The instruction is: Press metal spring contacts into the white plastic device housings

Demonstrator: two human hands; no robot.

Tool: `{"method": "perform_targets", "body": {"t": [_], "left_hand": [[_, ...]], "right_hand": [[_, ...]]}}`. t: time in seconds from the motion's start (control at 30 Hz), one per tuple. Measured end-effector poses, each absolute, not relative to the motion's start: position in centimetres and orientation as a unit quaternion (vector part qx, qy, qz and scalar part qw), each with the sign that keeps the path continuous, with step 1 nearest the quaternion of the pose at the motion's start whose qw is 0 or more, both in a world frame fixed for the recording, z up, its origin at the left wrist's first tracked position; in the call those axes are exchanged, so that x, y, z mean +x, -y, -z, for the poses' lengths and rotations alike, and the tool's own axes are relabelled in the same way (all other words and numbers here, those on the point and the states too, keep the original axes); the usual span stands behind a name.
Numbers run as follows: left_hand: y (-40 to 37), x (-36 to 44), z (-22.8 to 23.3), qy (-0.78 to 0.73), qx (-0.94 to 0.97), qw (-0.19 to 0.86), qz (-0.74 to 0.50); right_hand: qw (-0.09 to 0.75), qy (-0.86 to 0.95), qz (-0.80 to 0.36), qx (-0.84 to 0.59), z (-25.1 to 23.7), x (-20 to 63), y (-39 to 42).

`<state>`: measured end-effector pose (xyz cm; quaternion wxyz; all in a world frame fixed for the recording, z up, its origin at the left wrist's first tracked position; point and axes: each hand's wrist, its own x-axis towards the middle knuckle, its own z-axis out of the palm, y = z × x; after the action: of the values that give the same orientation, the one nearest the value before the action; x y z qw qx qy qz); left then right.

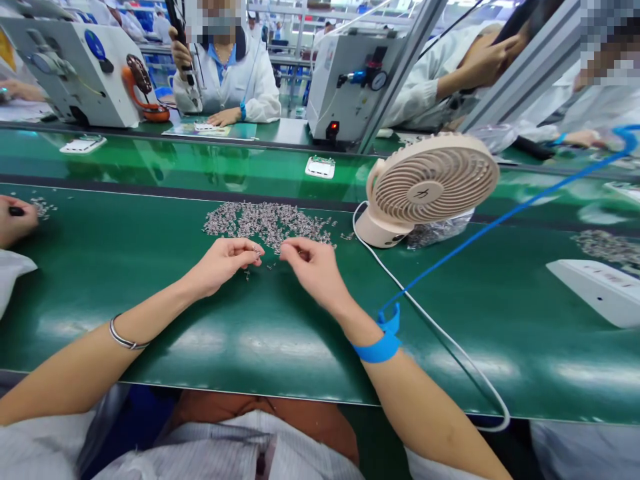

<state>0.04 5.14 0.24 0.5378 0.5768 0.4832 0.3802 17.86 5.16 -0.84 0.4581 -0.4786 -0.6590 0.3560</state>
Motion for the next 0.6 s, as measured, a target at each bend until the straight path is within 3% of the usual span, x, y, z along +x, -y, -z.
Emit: {"method": "perform_targets", "body": {"t": [0.27,0.6], "left_hand": [[-4.0,0.5,-0.3,-0.455,0.676,0.439,-0.379],[-3.1,0.8,0.0,-0.416,0.786,0.204,-0.409]], "right_hand": [[0.448,0.599,-0.506,-0.43,0.8,16.2,-3.6],[0.473,0.542,-0.548,-0.428,-0.1,16.1,-3.3]]}}
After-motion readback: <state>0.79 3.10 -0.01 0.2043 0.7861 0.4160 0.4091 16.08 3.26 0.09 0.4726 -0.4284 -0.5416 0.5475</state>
